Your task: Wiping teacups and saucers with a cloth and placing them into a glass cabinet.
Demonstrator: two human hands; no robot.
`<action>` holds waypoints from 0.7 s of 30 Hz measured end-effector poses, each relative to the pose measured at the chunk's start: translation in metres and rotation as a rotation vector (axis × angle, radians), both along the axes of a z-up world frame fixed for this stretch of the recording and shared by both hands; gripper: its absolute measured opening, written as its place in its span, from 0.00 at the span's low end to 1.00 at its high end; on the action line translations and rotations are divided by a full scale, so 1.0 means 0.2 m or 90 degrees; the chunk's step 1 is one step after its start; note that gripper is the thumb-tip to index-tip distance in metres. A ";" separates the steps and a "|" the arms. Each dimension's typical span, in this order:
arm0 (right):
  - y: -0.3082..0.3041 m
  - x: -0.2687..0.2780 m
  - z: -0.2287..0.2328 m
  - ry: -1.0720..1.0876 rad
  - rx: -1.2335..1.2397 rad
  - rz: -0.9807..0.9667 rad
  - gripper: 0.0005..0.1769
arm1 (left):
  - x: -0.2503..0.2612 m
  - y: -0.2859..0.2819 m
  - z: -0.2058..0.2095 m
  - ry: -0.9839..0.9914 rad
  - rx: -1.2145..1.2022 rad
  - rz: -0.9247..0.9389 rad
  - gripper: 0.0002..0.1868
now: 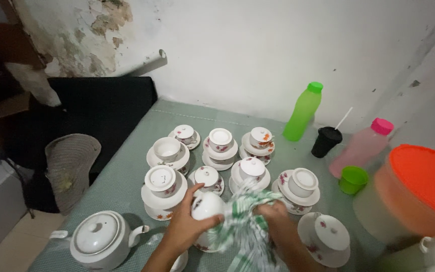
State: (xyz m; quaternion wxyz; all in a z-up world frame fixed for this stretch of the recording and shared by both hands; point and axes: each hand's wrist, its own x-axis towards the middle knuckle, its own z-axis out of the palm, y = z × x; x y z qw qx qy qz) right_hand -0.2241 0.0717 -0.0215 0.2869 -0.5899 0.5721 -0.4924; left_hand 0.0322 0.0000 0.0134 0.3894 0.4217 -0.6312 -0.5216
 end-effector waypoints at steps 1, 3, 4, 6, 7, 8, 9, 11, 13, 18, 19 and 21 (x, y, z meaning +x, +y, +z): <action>-0.01 0.06 0.04 0.000 0.000 -0.002 0.15 | -0.02 0.01 -0.02 0.000 0.000 -0.002 0.44; -0.02 0.17 0.13 -0.238 0.279 -0.124 0.24 | -0.07 0.03 -0.07 -0.071 0.027 -0.003 0.54; -0.01 0.24 0.17 -0.239 0.277 -0.129 0.24 | -0.10 0.02 -0.11 -0.071 0.026 -0.007 0.54; 0.00 0.40 0.26 0.130 -0.009 -0.123 0.26 | -0.15 0.02 -0.20 -0.058 -0.038 -0.105 0.55; 0.01 0.39 0.20 0.130 -0.008 -0.124 0.26 | -0.16 0.03 -0.19 -0.058 -0.037 -0.106 0.55; 0.01 0.39 0.13 0.173 -0.133 -0.098 0.23 | -0.16 0.03 -0.19 -0.082 -0.127 -0.118 0.49; 0.00 0.39 0.07 0.213 -0.262 -0.070 0.20 | -0.15 0.03 -0.18 -0.106 -0.218 -0.126 0.43; -0.02 0.40 0.06 0.152 -0.169 -0.114 0.18 | -0.13 0.05 -0.12 -0.158 -0.133 -0.134 0.39; -0.05 0.38 0.03 0.091 -0.072 -0.156 0.16 | -0.10 0.09 -0.08 -0.210 -0.045 -0.142 0.35; -0.13 0.26 -0.10 0.125 0.115 -0.291 0.16 | -0.02 0.18 -0.07 0.001 -0.018 -0.128 0.52; -0.12 0.26 -0.10 0.124 0.115 -0.292 0.16 | -0.01 0.19 -0.11 0.001 -0.017 -0.129 0.52; -0.11 0.25 -0.09 0.069 0.186 -0.275 0.17 | 0.01 0.21 -0.20 -0.037 -0.012 -0.159 0.50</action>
